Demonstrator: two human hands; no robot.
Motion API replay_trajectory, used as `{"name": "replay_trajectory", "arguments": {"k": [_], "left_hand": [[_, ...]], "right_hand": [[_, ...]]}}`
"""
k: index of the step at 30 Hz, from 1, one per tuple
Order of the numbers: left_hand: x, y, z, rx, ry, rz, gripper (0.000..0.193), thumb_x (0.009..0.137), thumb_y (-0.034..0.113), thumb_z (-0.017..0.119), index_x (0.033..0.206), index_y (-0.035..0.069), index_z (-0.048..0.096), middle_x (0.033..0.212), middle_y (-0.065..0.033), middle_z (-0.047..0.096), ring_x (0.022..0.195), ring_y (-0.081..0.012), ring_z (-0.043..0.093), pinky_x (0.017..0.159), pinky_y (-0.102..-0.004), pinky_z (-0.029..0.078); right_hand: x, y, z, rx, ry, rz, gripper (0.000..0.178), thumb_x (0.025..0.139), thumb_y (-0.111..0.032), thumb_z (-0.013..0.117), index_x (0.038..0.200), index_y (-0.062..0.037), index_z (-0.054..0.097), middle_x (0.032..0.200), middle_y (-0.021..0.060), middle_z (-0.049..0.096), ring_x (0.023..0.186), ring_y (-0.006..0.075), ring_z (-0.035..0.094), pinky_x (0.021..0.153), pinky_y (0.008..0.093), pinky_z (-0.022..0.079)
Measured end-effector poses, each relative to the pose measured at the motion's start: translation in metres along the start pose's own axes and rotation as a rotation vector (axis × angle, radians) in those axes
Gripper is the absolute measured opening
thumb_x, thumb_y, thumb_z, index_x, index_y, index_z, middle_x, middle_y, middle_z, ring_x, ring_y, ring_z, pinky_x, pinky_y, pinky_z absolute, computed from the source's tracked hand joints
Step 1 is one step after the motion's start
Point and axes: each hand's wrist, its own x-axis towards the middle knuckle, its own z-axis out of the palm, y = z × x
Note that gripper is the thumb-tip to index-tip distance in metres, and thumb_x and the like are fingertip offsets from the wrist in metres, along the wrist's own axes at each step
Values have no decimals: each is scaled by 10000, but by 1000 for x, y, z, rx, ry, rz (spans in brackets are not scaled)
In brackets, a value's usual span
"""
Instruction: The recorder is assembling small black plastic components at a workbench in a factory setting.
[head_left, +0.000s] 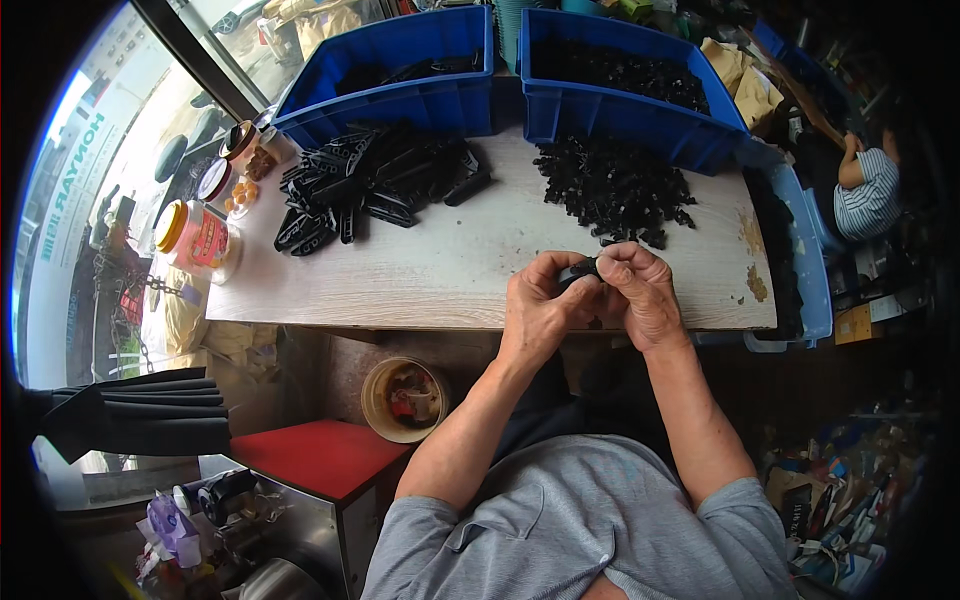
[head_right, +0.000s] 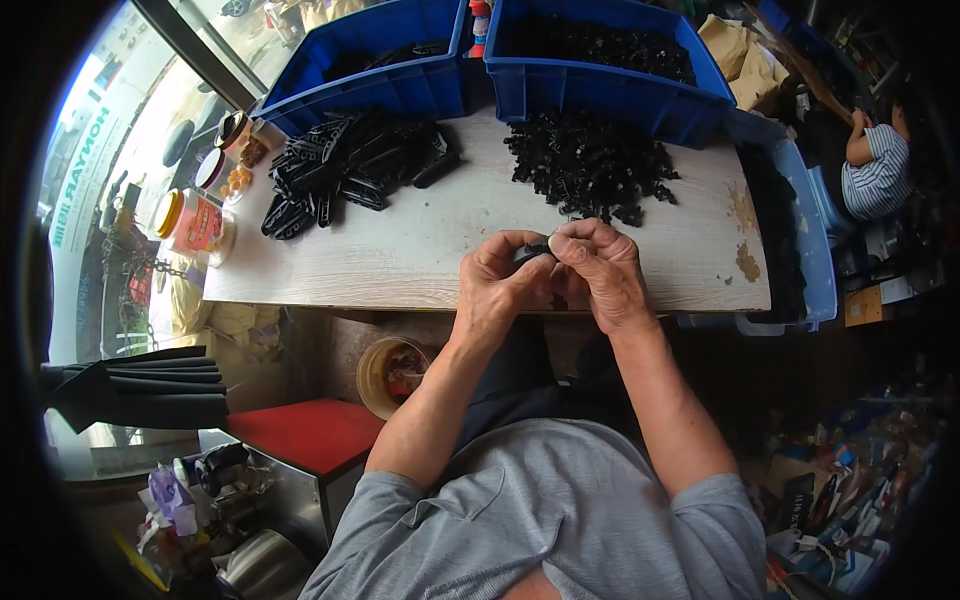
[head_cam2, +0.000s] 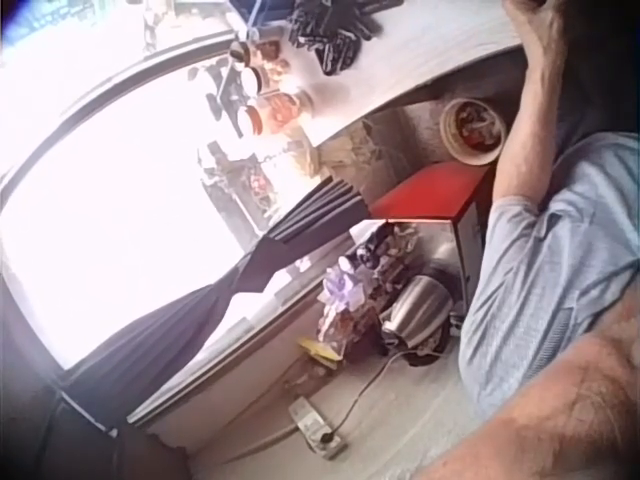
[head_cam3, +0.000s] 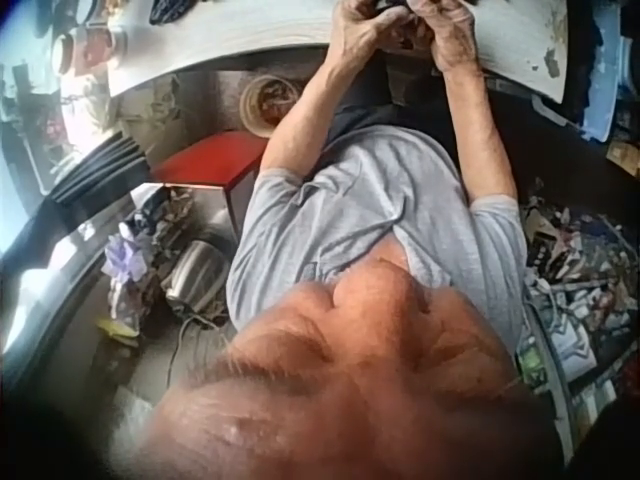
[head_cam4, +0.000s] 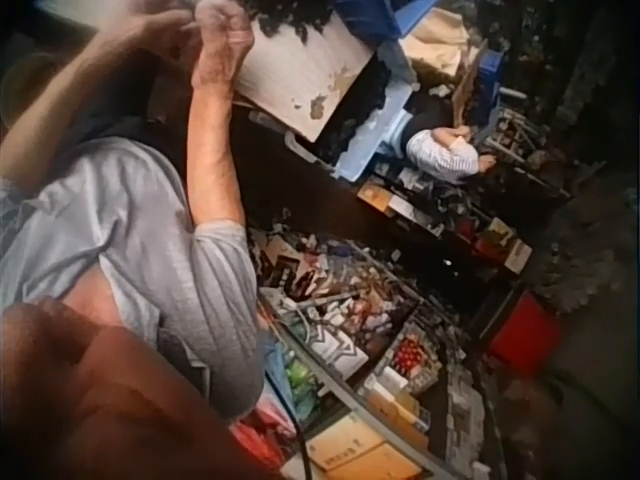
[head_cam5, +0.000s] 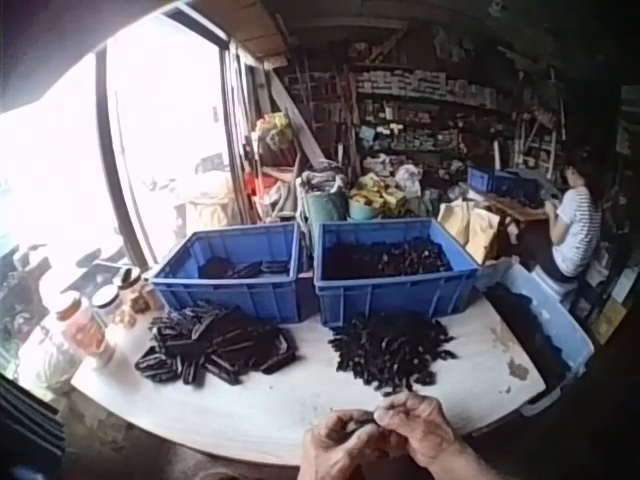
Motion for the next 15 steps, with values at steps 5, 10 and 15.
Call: {"name": "replay_trajectory", "arguments": {"k": [5,10,15], "left_hand": [[-1,9,5,15,78,-52,206,929,180,678,1010,-6,642,760,-40,654,644,-92,636,574,-237,566],[1,13,5,-34,132,-95,184,924,183,674,939,1,650,708,-40,629,580,-97,611,551,-237,560],[0,10,2,-46,166,-55,125,912,125,655,902,1,643,679,-53,621,532,-106,594,539,-240,558]], "right_hand": [[3,7,-5,75,-13,22,130,872,-156,744,942,-67,679,657,-32,619,513,38,539,466,197,416],[1,0,0,-4,43,66,141,873,-171,739,933,-66,667,617,-31,589,483,41,519,431,197,395],[-2,-12,9,-115,71,92,221,875,-255,725,863,-55,631,573,-26,545,444,47,475,424,195,390]]}}
